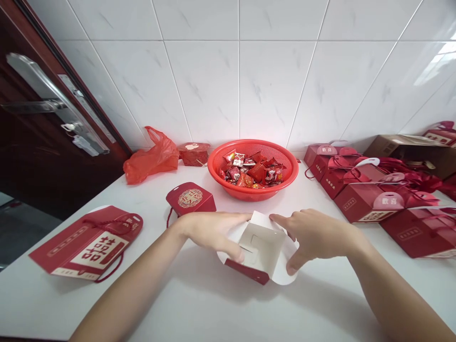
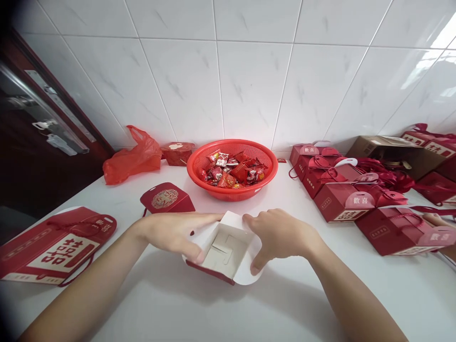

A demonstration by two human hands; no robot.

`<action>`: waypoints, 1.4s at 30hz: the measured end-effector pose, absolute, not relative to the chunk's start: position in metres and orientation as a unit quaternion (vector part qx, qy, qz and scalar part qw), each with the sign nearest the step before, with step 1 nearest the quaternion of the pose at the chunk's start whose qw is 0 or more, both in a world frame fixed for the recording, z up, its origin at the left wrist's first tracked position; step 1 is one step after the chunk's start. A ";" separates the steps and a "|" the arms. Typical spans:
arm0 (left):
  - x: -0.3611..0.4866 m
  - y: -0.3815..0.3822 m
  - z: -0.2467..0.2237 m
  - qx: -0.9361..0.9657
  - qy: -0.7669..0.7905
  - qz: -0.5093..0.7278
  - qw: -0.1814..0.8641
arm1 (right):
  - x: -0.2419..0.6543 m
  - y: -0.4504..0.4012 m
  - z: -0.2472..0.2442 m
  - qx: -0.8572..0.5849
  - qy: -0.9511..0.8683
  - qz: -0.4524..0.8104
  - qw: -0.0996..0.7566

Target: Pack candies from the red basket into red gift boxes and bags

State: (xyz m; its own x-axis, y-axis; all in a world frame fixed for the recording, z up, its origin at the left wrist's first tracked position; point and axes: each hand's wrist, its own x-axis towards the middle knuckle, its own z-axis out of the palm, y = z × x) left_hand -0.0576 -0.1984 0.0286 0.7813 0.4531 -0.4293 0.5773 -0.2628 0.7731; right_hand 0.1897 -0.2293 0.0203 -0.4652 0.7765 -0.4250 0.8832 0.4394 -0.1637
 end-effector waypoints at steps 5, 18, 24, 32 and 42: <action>-0.073 -0.191 0.023 0.811 0.369 -0.106 0.442 | 0.188 -0.228 0.019 0.482 0.843 -0.192 0.142; -0.077 -0.213 0.030 0.808 0.521 -0.141 0.237 | 0.186 -0.224 0.018 0.488 0.834 -0.206 0.155; -0.073 -0.196 0.018 0.825 0.485 -0.116 0.265 | 0.195 -0.219 0.023 0.538 0.808 -0.192 0.148; -0.065 -0.197 0.012 0.828 0.510 -0.116 0.203 | 0.210 -0.217 0.031 0.578 0.784 -0.182 0.131; -0.056 -0.214 0.023 0.843 0.517 -0.026 0.149 | 0.211 -0.220 0.031 0.578 0.788 -0.183 0.108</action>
State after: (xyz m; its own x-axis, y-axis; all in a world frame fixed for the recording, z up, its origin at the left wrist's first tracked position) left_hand -0.0558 -0.2136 0.0233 0.4644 0.8634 -0.1971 0.8786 -0.4213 0.2248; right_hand 0.2113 -0.2201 0.0314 -0.3089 0.8710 -0.3819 0.9502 0.2654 -0.1632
